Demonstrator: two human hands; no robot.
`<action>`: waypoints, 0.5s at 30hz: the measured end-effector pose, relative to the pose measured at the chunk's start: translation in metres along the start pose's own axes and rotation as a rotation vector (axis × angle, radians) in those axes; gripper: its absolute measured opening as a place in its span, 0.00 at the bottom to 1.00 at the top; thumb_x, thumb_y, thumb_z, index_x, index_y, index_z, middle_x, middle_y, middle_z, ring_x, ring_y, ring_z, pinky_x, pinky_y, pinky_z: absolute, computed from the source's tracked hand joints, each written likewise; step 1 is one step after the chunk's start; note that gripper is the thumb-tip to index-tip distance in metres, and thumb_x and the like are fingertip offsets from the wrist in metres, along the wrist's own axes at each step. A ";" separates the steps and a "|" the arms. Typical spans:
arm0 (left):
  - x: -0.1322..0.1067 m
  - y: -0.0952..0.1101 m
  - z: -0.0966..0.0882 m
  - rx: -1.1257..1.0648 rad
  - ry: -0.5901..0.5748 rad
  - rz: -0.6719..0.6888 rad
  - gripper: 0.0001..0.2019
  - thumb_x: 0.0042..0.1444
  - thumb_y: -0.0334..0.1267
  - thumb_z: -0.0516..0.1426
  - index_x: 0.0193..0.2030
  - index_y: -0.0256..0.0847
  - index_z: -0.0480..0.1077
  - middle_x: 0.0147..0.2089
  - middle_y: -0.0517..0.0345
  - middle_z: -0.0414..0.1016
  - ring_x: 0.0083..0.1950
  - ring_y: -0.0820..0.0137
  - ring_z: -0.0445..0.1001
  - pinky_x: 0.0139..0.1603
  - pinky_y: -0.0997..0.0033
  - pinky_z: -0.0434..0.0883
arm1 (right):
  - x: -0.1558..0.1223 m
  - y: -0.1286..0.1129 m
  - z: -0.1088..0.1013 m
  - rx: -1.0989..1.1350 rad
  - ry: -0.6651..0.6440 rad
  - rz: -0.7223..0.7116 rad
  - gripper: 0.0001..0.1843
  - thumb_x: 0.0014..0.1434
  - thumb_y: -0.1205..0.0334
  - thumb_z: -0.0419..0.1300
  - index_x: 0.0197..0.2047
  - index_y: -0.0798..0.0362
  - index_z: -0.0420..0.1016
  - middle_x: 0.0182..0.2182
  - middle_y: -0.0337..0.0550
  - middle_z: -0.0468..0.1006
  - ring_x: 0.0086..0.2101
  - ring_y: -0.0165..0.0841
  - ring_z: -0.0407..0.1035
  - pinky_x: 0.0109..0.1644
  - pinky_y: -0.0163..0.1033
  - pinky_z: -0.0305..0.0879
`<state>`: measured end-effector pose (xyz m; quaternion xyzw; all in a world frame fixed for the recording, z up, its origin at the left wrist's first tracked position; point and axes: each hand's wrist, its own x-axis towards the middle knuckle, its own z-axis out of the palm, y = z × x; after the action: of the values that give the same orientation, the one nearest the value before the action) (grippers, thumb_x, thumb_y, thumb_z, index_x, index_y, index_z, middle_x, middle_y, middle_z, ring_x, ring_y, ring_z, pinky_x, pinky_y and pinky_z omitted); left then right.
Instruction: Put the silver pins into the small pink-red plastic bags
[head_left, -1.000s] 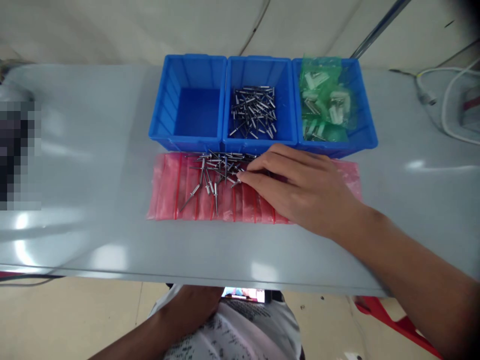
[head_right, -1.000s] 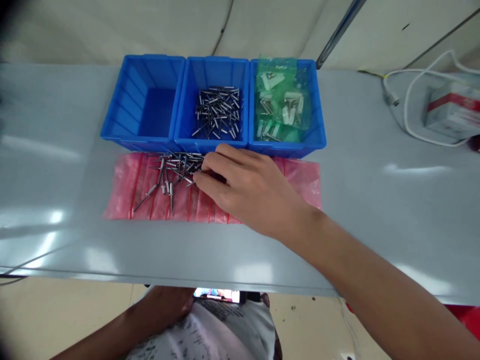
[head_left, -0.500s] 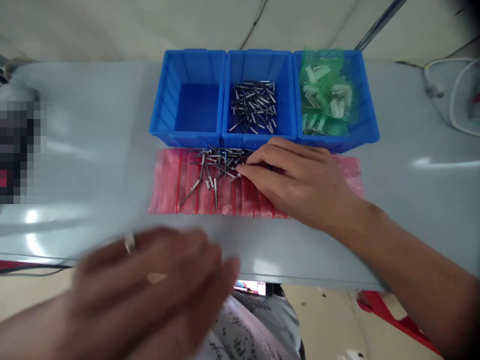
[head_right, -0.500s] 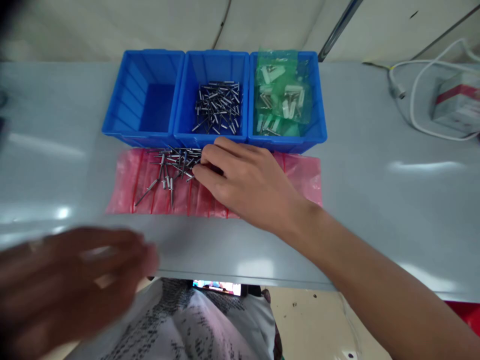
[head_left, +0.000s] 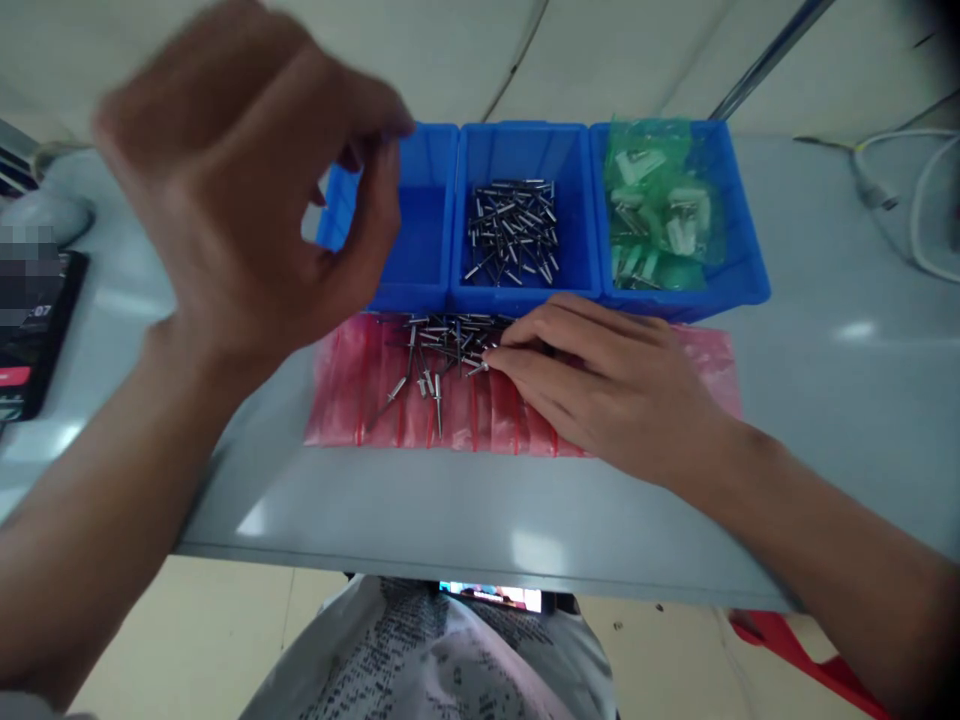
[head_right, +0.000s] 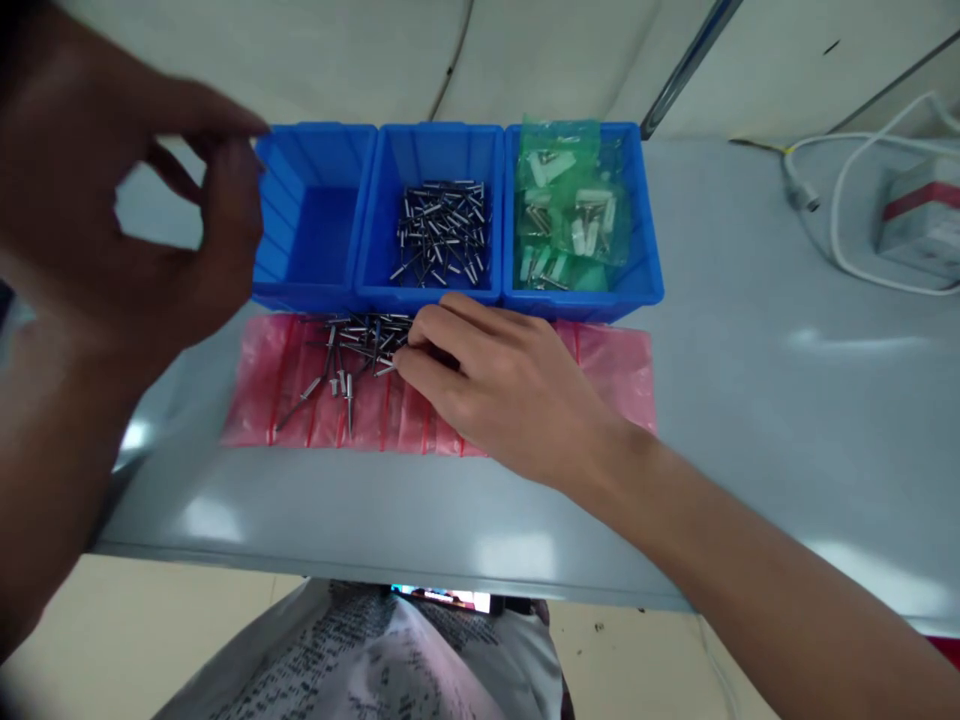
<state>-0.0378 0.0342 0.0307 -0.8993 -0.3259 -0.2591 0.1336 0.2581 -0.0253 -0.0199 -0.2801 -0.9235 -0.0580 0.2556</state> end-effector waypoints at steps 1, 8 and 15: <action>-0.006 -0.002 0.001 0.065 0.061 -0.004 0.22 0.68 0.40 0.53 0.65 0.36 0.73 0.54 0.52 0.77 0.64 0.53 0.82 0.63 0.42 0.80 | 0.000 0.000 0.000 0.022 0.014 0.018 0.09 0.73 0.71 0.61 0.47 0.53 0.83 0.43 0.44 0.84 0.43 0.34 0.78 0.40 0.39 0.75; -0.005 0.016 0.012 0.163 0.242 0.412 0.23 0.66 0.48 0.64 0.63 0.36 0.76 0.49 0.55 0.85 0.48 0.54 0.87 0.40 0.52 0.86 | 0.003 -0.003 -0.014 0.209 0.241 0.175 0.10 0.70 0.70 0.68 0.52 0.50 0.85 0.44 0.44 0.86 0.42 0.32 0.79 0.46 0.42 0.79; -0.014 0.046 0.012 0.074 0.139 0.181 0.18 0.67 0.39 0.64 0.62 0.45 0.73 0.50 0.61 0.83 0.51 0.57 0.88 0.41 0.55 0.85 | 0.009 -0.005 -0.023 0.429 0.358 0.275 0.09 0.68 0.74 0.69 0.50 0.58 0.87 0.39 0.44 0.85 0.38 0.26 0.78 0.40 0.37 0.76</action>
<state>-0.0122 -0.0024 0.0102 -0.8993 -0.2429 -0.2957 0.2120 0.2588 -0.0312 0.0053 -0.3274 -0.8085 0.1251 0.4728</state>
